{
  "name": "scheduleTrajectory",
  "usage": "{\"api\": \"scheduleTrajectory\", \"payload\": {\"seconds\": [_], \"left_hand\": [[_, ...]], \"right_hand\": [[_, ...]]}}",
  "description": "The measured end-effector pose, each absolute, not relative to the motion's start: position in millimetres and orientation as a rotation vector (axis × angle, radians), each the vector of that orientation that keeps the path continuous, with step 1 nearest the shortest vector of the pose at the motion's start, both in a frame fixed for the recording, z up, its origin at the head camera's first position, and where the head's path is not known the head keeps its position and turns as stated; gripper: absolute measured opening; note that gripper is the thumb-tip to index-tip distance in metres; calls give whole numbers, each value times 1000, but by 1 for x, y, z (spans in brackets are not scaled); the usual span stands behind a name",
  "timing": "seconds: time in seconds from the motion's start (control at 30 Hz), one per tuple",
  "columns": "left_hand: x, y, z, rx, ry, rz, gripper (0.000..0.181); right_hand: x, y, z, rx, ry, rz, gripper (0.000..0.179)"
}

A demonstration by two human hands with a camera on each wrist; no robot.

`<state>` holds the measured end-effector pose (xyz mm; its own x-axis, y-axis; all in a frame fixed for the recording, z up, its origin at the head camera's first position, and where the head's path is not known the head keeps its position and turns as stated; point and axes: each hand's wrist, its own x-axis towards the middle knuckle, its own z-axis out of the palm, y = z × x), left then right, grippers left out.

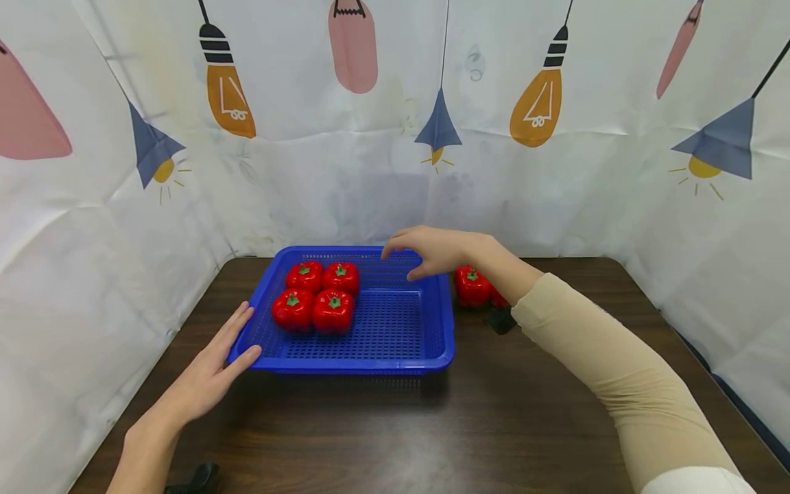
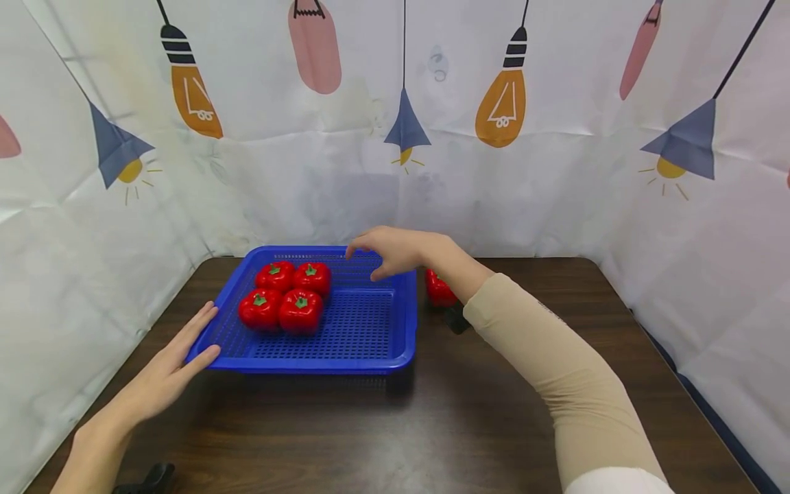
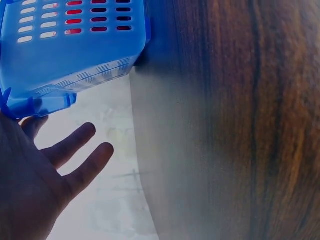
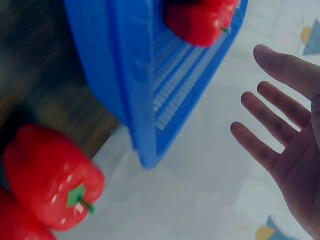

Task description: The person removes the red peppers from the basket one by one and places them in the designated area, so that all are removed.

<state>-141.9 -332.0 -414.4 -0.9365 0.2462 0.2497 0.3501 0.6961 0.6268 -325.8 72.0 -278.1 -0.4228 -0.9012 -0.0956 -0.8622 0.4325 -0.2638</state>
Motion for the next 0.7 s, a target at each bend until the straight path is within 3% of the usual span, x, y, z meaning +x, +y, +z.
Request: {"api": "scheduleTrajectory", "payload": {"seconds": [0.4,0.7], "left_hand": [[-142,-330,-415,-492,-2751,-1069,71],[-142,-331,-414,-498,-2750,-1063,70]], "right_hand": [[-320,14,-294,-1651,2341,-279,51],[-312,-20,-311,-1564,2309,-314,53]]}}
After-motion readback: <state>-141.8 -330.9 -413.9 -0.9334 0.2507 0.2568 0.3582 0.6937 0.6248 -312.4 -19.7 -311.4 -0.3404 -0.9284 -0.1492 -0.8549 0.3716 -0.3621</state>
